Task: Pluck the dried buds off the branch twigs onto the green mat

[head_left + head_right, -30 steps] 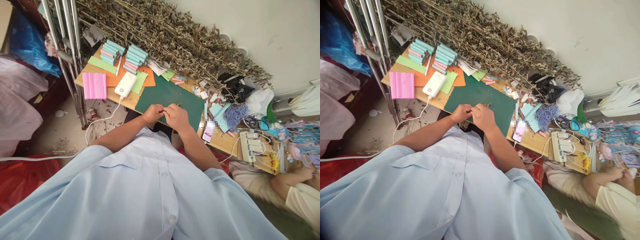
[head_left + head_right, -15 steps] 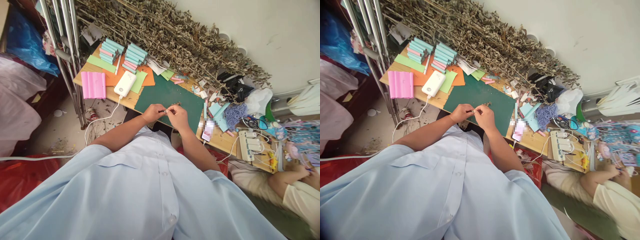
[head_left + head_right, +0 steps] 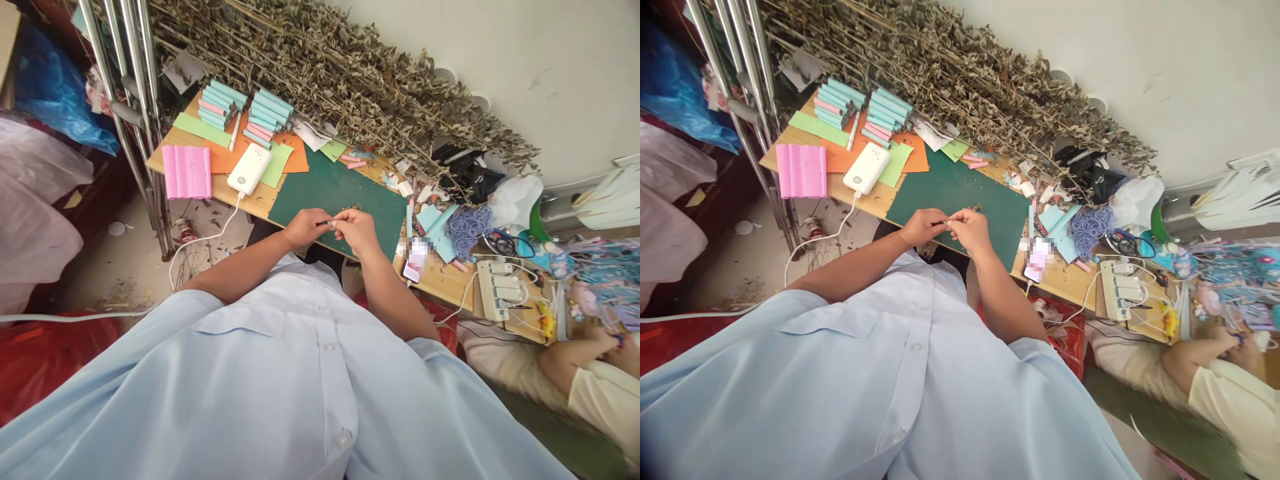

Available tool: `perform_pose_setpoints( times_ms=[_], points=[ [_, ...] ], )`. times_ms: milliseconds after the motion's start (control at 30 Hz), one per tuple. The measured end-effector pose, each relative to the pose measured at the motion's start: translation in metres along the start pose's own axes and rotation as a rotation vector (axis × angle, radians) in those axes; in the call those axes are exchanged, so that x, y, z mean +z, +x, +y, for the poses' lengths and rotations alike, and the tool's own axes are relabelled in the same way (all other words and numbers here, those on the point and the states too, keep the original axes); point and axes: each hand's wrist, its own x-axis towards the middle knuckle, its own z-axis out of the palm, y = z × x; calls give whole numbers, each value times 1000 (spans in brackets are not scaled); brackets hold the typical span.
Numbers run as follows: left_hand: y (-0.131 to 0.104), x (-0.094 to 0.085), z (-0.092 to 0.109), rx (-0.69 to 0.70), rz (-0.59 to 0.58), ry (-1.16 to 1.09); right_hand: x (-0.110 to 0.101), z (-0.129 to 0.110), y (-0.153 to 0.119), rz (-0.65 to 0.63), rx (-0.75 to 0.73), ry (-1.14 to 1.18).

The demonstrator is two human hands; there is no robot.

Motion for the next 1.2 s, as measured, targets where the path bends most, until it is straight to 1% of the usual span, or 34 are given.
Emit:
perform_pose_setpoints(
  times_ms=[133, 267, 400, 500, 667, 833, 1000, 1200],
  points=[
    [0, 0, -2, 1, -17, -5, 0, -3, 4, -26, 49, 6],
    [0, 1, -3, 12, -7, -6, 3, -10, 9, -51, 86, -26],
    [1, 0, -2, 18, -1, 3, 7, -14, 12, -42, 89, -60],
    [2, -1, 0, 21, 0, 14, 6, -15, 12, -48, 85, -72],
    [1, -2, 1, 37, 8, 12, -6, -11, 9, -129, 37, -10],
    [0, -1, -1, 33, 21, -5, -16, 3, 5, -181, -18, 57],
    [0, 0, -2, 42, 14, -1, -14, 15, 4, -147, -87, 56],
    [0, 0, -2, 36, 14, 14, -9, 17, 4, -107, -162, -6]
  ],
)
